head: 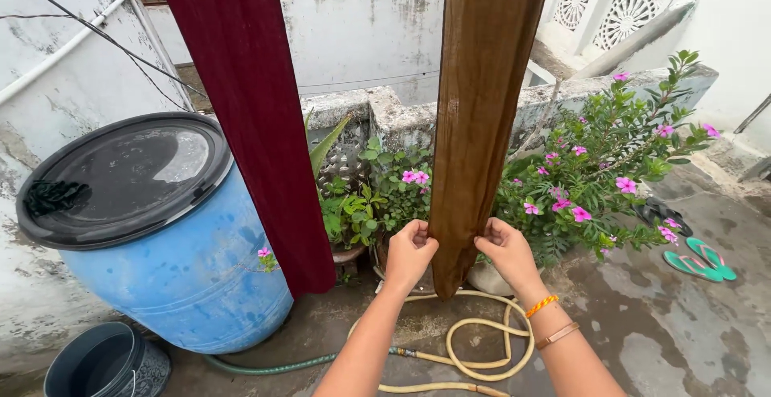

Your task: Washing a long brown cloth and hanging it on a wire line to dry on a terrace.

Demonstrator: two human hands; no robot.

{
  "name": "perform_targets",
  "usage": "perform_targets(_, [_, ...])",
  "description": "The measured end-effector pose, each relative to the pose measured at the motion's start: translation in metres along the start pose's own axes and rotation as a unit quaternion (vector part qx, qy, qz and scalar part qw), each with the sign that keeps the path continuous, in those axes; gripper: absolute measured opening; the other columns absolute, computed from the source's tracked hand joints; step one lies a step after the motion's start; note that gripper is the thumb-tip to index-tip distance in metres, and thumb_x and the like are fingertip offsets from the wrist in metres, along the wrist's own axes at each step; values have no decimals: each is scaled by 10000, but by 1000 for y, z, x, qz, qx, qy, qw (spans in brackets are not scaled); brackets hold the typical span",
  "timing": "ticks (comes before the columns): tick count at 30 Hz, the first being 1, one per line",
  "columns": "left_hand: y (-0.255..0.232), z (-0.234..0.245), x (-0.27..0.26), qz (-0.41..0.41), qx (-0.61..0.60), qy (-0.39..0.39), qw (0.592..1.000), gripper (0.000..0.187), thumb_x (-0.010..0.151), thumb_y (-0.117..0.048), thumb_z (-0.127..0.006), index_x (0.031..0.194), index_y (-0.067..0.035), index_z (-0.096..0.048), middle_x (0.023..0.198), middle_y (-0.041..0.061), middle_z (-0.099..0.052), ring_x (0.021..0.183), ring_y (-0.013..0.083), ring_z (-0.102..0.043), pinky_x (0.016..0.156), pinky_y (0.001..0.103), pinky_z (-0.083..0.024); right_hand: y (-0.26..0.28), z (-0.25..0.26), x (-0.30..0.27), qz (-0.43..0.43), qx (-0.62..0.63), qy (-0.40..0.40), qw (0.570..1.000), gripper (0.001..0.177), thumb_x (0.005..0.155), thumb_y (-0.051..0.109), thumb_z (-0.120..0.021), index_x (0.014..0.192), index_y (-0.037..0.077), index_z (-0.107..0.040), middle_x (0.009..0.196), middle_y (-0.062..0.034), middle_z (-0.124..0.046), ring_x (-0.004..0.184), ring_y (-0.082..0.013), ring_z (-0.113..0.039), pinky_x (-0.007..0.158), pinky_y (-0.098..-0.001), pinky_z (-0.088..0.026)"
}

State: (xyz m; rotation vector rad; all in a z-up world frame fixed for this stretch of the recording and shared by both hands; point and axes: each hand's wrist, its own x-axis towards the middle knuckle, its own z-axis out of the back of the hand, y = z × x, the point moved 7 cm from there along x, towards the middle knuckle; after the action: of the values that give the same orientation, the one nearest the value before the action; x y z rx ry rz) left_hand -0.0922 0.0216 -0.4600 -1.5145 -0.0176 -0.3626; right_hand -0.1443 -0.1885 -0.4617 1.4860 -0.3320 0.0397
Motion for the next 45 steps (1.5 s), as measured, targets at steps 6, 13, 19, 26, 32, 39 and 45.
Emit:
perform_targets(6, [70,-9,29,41,79,79,993,186,918,-47,-564,1005,29,-709,789,47,-719,715,104,-617,687,276,-506,-14,4,15,-60,-96,59,992,249,929,49,-708,1141,-81,-704,1028,-94,-756,914,-132,-662,832,-309,-535])
perform_targets(13, [-10,-3,107,24,-39,129,991,298,952,-114,-608,1243,-49,-608,984,51,-685,835,143,-638,727,303,-534,87,28,48,-84,-24,123,989,450,873,93,-665,1322,74,-643,1165,-35,-744,1067,-124,-683,896,-310,-542])
perform_targets(19, [-171,-3,179,-182,-29,58,981,529,889,-172,-719,1383,-52,-571,1215,85,-710,1069,158,-674,888,308,-560,199,44,128,134,-52,-6,990,393,991,178,-648,1350,22,-608,1314,-74,-671,1155,-162,-614,955,-311,-508])
perform_targets(26, [-287,-15,166,-296,-59,26,953,471,873,-173,-774,1293,-9,-636,1150,87,-741,1065,150,-678,891,296,-569,280,-2,160,188,106,64,974,411,1025,150,-597,1411,23,-536,1286,-12,-664,1190,-110,-626,1000,-303,-534])
perform_targets(32, [-285,3,175,-263,-68,-73,959,222,997,-171,-675,1094,26,-706,984,66,-767,812,91,-689,706,254,-561,285,-4,173,257,109,20,960,193,1007,3,-649,1200,-8,-633,1139,-34,-708,1050,-95,-663,972,-255,-537])
perform_targets(39, [-258,15,162,-242,-84,-132,958,193,1005,-161,-644,1094,6,-678,905,40,-721,745,85,-650,666,258,-548,254,-15,168,223,106,35,969,155,1002,-3,-667,1156,-14,-675,1091,-32,-724,982,-91,-673,902,-250,-547])
perform_targets(45, [-211,7,143,-234,-20,-83,968,180,935,-120,-698,1077,-10,-700,943,24,-725,805,100,-686,709,272,-598,216,-19,154,183,60,44,980,258,948,3,-695,1204,-28,-684,1126,-45,-742,1006,-94,-689,903,-252,-559])
